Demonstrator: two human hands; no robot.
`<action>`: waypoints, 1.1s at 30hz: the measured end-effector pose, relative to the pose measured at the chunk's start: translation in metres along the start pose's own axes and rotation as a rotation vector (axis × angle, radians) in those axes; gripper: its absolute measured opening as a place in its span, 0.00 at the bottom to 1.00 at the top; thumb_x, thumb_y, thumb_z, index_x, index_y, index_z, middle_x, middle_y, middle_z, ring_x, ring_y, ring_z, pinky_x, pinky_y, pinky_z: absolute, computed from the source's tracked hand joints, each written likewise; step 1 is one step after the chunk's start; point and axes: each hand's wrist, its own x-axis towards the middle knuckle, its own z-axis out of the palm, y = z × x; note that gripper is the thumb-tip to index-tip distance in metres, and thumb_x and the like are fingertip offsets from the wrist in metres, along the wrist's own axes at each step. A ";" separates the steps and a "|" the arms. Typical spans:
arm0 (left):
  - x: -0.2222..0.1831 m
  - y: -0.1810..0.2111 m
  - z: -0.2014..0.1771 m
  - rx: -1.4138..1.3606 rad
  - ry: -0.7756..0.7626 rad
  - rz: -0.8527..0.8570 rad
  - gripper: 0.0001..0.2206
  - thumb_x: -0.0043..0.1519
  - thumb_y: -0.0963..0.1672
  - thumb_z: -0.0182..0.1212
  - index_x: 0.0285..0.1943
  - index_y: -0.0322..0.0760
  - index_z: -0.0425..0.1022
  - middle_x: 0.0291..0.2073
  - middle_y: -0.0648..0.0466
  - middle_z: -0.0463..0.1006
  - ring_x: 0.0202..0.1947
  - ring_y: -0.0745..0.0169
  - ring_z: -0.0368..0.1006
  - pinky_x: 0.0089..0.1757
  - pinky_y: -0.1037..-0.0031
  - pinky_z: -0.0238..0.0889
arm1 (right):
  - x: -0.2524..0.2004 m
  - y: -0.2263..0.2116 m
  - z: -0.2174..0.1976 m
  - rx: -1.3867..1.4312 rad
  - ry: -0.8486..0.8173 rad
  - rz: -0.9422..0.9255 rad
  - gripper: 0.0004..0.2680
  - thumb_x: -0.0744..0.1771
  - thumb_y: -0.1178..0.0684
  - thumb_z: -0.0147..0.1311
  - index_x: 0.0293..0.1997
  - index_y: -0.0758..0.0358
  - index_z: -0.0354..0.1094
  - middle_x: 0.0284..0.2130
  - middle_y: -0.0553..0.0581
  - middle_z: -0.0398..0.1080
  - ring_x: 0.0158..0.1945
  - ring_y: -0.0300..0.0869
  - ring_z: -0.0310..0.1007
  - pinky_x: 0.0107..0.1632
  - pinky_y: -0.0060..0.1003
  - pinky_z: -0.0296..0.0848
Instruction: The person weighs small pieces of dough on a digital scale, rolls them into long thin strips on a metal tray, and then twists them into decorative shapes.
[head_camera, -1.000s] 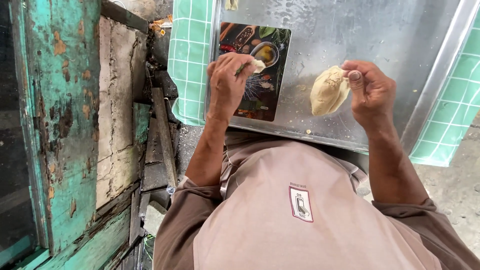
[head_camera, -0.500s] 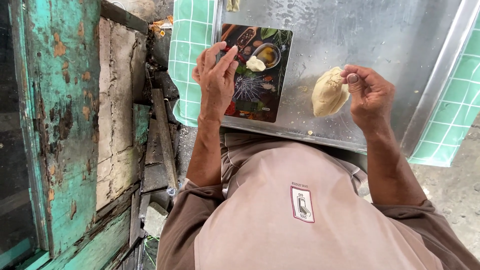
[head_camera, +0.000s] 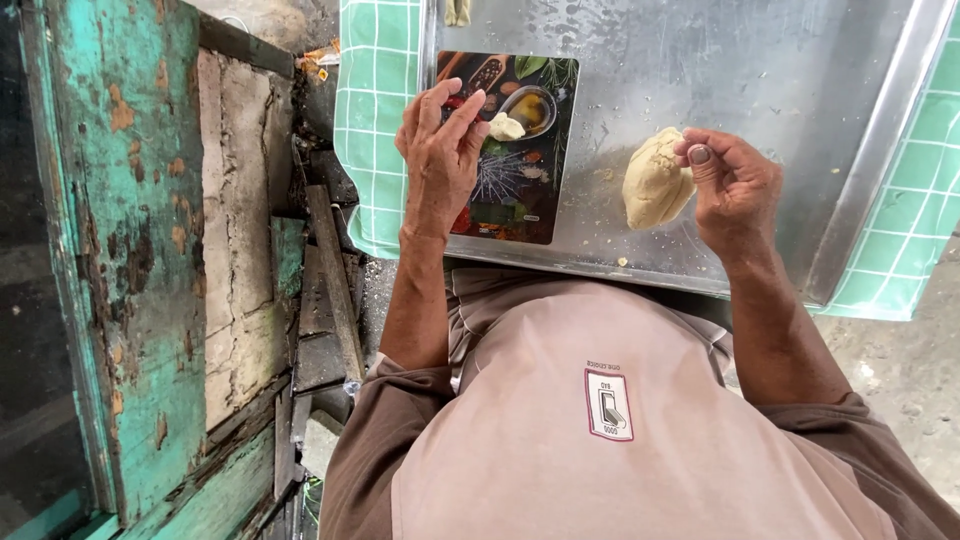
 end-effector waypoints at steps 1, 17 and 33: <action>0.000 0.001 -0.002 -0.005 0.004 0.010 0.13 0.72 0.49 0.62 0.64 0.53 0.80 0.67 0.56 0.68 0.69 0.48 0.62 0.58 0.42 0.60 | 0.000 0.001 0.001 -0.005 -0.002 0.002 0.08 0.77 0.60 0.49 0.57 0.78 0.71 0.43 0.66 0.75 0.47 0.48 0.76 0.55 0.41 0.80; 0.003 -0.013 0.008 0.073 -0.151 0.084 0.20 0.72 0.55 0.59 0.71 0.54 0.77 0.75 0.54 0.56 0.74 0.45 0.51 0.61 0.48 0.55 | 0.000 0.005 0.003 0.024 0.044 -0.040 0.07 0.76 0.63 0.49 0.57 0.80 0.70 0.41 0.68 0.75 0.44 0.50 0.77 0.53 0.42 0.80; -0.038 0.057 0.057 -0.288 -0.132 0.426 0.12 0.60 0.48 0.73 0.49 0.47 0.80 0.47 0.56 0.80 0.49 0.55 0.78 0.55 0.65 0.69 | -0.027 -0.022 0.050 0.427 -0.142 0.275 0.11 0.69 0.61 0.58 0.56 0.74 0.71 0.43 0.62 0.77 0.39 0.36 0.76 0.41 0.31 0.79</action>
